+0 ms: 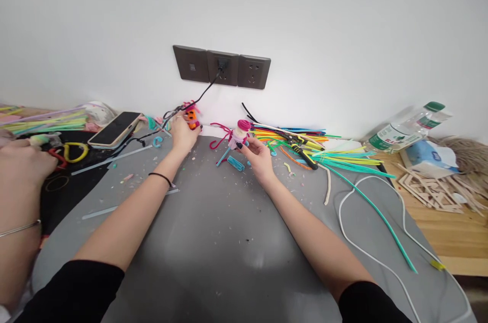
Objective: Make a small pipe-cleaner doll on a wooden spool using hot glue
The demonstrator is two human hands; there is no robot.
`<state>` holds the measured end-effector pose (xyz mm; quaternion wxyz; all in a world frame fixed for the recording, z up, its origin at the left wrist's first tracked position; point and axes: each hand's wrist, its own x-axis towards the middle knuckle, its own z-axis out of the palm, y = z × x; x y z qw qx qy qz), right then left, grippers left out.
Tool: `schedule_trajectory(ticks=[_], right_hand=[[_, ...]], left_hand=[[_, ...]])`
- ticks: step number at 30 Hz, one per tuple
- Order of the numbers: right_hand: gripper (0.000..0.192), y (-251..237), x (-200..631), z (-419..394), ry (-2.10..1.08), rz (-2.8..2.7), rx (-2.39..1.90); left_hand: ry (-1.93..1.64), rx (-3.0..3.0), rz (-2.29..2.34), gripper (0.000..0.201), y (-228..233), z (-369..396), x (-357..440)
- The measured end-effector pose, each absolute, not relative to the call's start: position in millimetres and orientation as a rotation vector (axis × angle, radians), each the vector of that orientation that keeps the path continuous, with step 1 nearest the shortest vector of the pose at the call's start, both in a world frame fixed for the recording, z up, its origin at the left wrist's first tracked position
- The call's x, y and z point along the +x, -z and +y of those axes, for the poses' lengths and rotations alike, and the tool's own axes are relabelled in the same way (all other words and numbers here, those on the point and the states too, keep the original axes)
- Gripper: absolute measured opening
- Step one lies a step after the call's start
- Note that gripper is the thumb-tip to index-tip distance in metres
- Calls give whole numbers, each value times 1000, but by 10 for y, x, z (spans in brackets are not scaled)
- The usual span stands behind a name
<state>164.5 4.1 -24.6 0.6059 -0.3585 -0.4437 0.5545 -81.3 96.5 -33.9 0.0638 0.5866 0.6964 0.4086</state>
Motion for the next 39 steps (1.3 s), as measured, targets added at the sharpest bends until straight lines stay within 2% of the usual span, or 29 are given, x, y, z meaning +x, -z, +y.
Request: schedule_trajectory(ticks=[3,10,17,23,26,30,35,39], right_hand=[[45,247,1643,45,-1287,-1023,-831],[43,254,1664,66,-1269,-1043,-839],[48,317,1700,126,-1272,-1006,-882],[44,322,1703,125,-1278,-1063,-894],[43,314,1705,120,-1275,-1062,-890],[42,299,1703,112,-1287,-1054,-858],[41,291,1689,93,-1314,-1071,-851],[48,291,1682,91,-1310,-1064,-877]], left_hand=[[-1251,1969,1993,64,386,875,-654],[-1257,2106,1782,64,468,906,-377],[-1210,2020,1801,71,515,974,-387],[-1172,2013,1813,73,416,932,-472],[-1089,2048,1877,65,295,785,-493],[-1137,2171,1834,30,107,432,-424],[-1339,1965,1684,24,12,286,-341],[-1404,1603,1877,19,66,466,-393]])
